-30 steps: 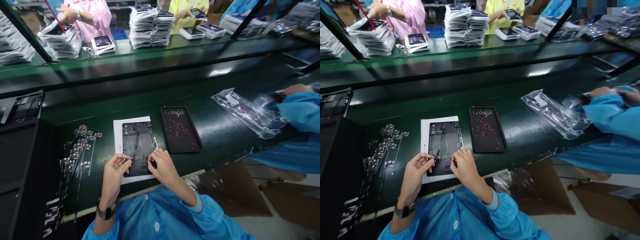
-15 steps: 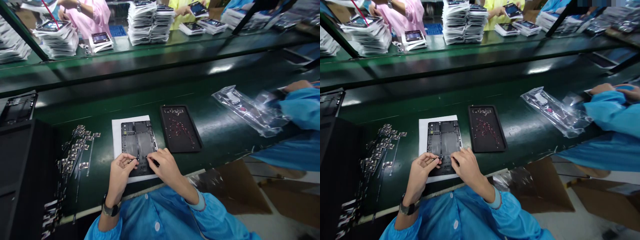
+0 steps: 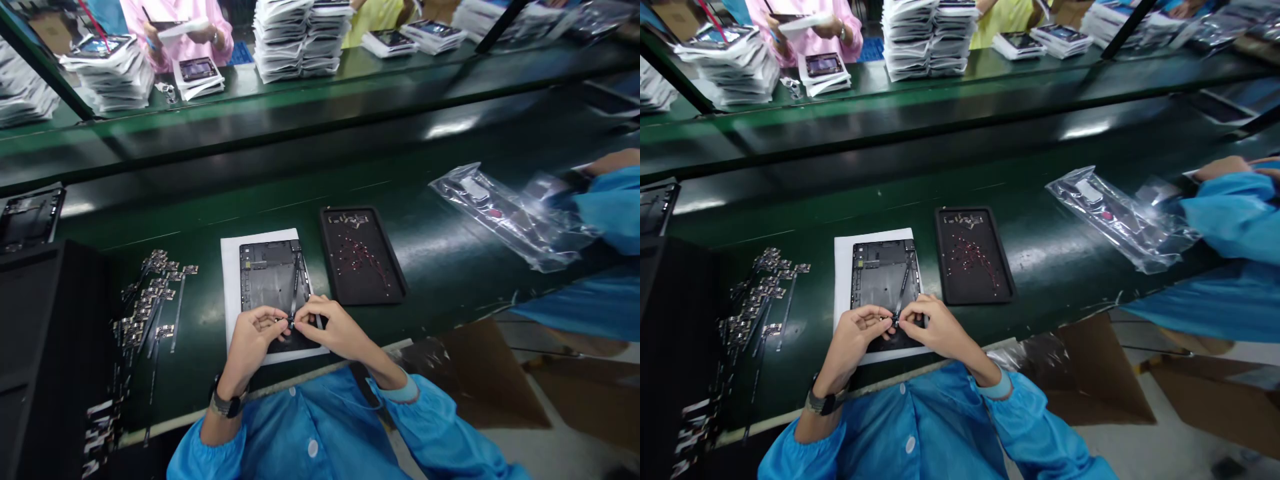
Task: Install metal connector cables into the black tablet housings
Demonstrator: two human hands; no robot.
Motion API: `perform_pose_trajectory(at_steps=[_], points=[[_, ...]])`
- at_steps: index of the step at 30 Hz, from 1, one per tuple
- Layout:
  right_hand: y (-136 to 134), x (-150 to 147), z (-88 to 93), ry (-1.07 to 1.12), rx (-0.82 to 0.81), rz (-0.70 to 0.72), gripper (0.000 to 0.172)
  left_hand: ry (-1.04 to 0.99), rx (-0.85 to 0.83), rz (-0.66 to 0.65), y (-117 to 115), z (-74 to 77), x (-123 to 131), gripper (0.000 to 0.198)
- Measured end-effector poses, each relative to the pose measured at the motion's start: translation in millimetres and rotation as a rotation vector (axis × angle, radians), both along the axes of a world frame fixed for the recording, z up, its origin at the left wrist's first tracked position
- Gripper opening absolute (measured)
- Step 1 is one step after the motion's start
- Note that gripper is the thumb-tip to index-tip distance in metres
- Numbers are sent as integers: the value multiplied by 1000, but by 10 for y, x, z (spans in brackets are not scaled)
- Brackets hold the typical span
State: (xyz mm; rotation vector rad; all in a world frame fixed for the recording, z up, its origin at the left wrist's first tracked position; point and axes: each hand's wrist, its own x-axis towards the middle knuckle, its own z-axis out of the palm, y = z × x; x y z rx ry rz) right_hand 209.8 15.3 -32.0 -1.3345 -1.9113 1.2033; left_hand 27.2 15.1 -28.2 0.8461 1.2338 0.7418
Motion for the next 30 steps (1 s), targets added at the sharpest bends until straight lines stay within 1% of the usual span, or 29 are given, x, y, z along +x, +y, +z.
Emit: perform_pose_trajectory(at_steps=[13, 18, 25, 30], points=[[73, 29, 97, -48, -91, 79, 10, 62, -30, -42, -6, -14, 12, 17], [46, 20, 61, -96, -56, 53, 10, 115, -8, -9, -21, 23, 42, 13], [0, -24, 69, -88, -62, 9, 12, 143, 2, -19, -48, 34, 33, 14], [18, 10, 69, -16, -78, 38, 9, 99, -30, -79, -38, 29, -24, 16]])
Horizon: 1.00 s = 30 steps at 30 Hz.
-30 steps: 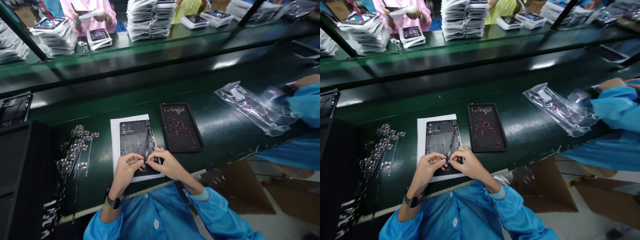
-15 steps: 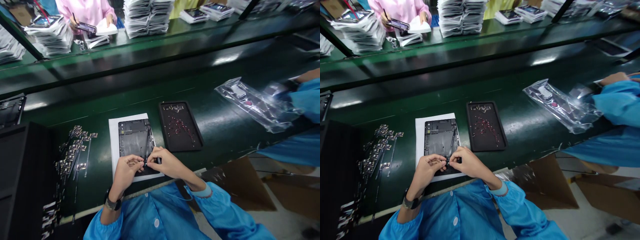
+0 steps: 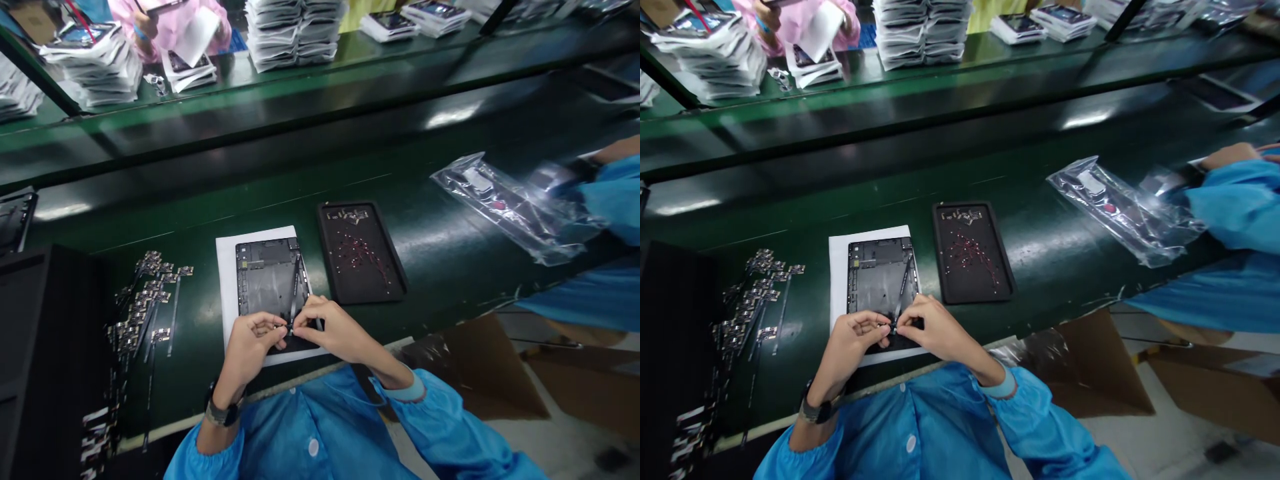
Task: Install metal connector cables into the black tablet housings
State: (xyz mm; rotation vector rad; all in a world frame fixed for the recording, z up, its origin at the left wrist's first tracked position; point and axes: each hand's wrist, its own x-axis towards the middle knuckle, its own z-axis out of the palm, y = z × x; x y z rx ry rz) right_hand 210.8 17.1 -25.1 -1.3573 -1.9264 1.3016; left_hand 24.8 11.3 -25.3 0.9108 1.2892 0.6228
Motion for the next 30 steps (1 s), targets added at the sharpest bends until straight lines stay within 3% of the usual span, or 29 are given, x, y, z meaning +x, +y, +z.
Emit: perform_pose_trajectory(at_steps=[11, 30], points=[[26, 54, -16, 66, -91, 29, 7, -54, -69, -57, 31, 2, -6, 17], [59, 61, -40, 92, -172, 10, 11, -29, -64, -26, 4, 10, 67, 18]])
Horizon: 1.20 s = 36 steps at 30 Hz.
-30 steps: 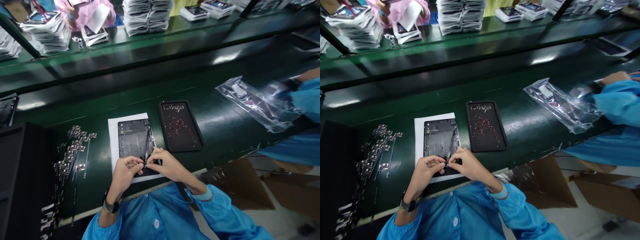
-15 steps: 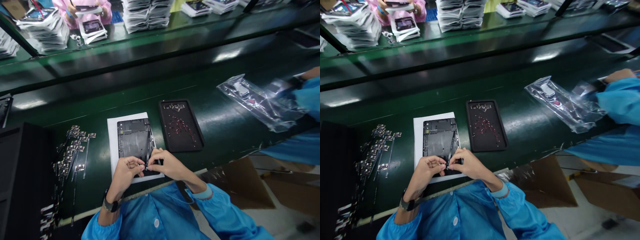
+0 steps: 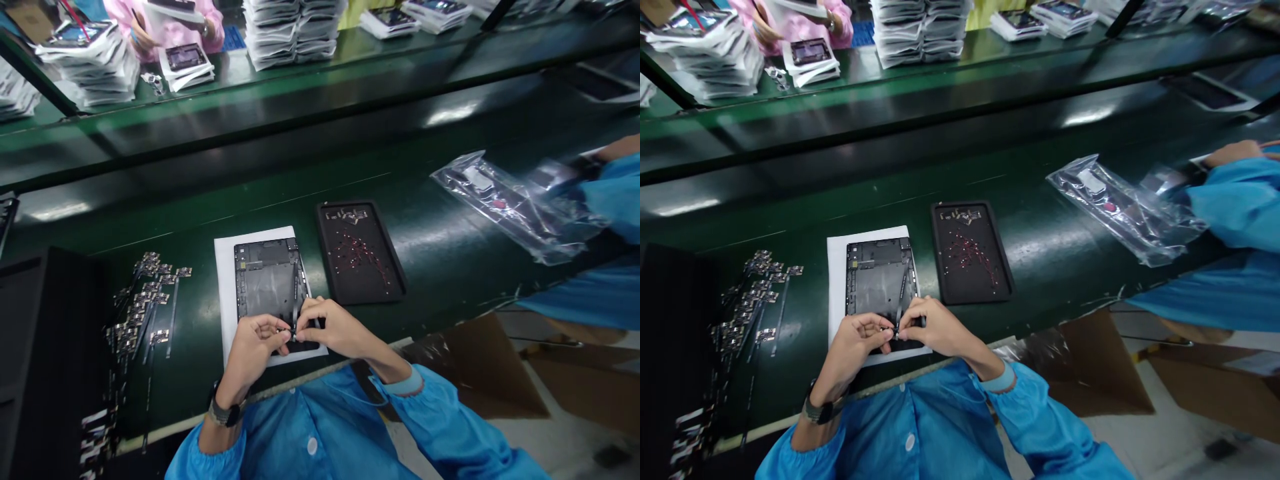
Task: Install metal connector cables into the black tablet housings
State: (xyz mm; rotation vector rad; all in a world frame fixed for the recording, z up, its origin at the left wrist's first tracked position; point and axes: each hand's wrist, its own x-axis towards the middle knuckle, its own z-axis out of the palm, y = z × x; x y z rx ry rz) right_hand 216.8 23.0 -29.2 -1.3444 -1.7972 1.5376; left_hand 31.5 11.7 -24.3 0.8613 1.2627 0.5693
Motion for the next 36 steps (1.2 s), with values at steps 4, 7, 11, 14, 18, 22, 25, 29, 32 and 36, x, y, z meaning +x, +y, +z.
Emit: perform_pose_trajectory(at_steps=[4, 7, 11, 14, 18, 22, 25, 29, 32, 36], points=[[8, -2, 13, 9, 31, 17, 9, 8, -12, -13, 17, -12, 5, 20], [20, 42, 56, 47, 65, 66, 2, 56, 8, -52, -20, 26, -35, 21], [13, 148, 113, 86, 102, 14, 21, 373, 271, -162, -78, 140, -211, 15], [-16, 162, 122, 69, 186, -122, 14, 622, 553, -173, 129, 191, -347, 13], [-67, 85, 139, 88, 366, -205, 18, 963, 850, -189, 895, 171, -374, 24], [-77, 170, 164, 37, 527, -287, 18, 1072, 770, -439, 1595, 134, -295, 29], [-50, 411, 146, -27, 564, -431, 19, 1002, 762, -559, 1801, 127, -296, 10], [14, 755, 123, -133, 524, -587, 21, 927, 792, -637, 2064, 201, -388, 12], [91, 894, 134, -198, 485, -621, 23, 928, 816, -597, 2517, 341, -467, 13], [204, 947, 123, -254, 472, -630, 27, 968, 843, -474, 3283, 566, -600, 10]])
